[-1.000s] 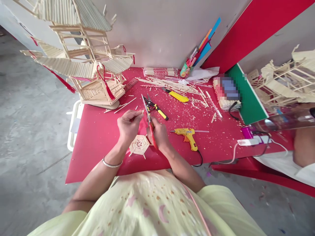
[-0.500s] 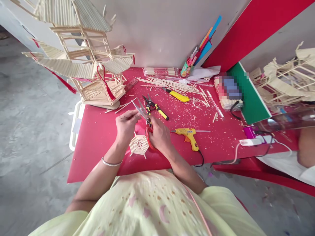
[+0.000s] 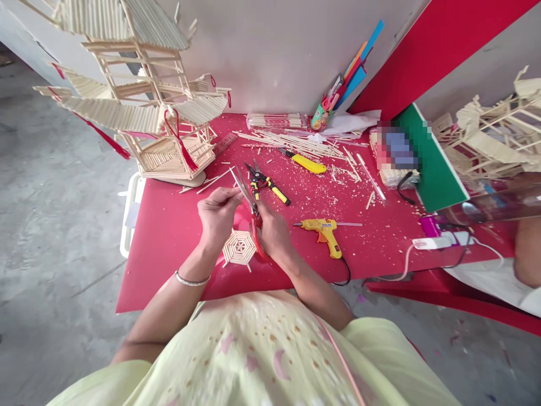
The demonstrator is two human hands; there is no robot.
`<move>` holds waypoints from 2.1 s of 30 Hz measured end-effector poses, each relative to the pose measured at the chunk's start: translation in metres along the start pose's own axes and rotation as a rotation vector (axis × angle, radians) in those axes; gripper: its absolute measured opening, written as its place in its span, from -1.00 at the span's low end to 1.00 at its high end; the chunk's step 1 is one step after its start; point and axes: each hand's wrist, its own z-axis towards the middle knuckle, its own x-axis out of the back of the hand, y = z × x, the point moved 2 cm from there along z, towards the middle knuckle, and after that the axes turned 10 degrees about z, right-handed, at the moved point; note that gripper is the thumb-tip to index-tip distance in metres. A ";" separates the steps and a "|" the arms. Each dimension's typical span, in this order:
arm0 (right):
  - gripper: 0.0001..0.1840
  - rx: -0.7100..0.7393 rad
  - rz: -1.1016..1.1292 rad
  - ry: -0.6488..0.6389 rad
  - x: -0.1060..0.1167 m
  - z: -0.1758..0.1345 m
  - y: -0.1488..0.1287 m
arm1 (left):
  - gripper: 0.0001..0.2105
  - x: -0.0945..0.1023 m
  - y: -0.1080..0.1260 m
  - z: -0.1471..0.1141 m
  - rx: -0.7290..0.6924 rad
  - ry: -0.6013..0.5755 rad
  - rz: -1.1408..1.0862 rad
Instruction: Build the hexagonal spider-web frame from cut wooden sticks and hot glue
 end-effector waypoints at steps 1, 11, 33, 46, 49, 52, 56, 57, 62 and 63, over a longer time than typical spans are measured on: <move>-0.56 -0.001 0.005 0.000 -0.001 0.000 0.001 | -0.89 -0.001 0.001 -0.001 0.009 0.009 0.004; -0.54 0.008 0.042 0.015 0.010 0.006 -0.002 | -0.89 -0.005 0.000 -0.001 -0.026 0.040 0.032; -0.32 -0.208 -0.398 0.181 0.101 0.098 0.085 | -0.62 0.008 -0.007 0.004 0.306 -0.146 -0.163; -0.70 -0.204 -0.151 0.436 0.108 -0.054 0.090 | -0.66 0.009 -0.011 -0.003 0.282 -0.260 -0.131; -0.69 -0.102 -0.113 0.359 0.094 -0.029 0.072 | -0.65 0.011 -0.014 -0.006 0.276 -0.252 -0.082; -0.69 0.000 -0.140 0.219 0.077 0.005 0.052 | -0.65 0.017 -0.014 -0.006 0.282 -0.230 -0.065; -0.67 0.023 -0.332 0.153 0.063 0.049 0.042 | -0.67 0.024 -0.013 -0.001 0.266 -0.221 -0.060; -0.65 -0.004 -0.388 0.164 0.064 0.059 0.046 | -0.68 0.025 -0.012 0.000 0.263 -0.221 -0.057; -0.49 -0.290 -0.577 0.068 0.084 0.101 0.084 | -0.69 0.022 -0.011 0.008 0.257 -0.235 -0.068; -0.44 -0.308 -0.584 0.029 0.088 0.106 0.091 | -0.68 0.020 -0.011 0.009 0.255 -0.235 -0.077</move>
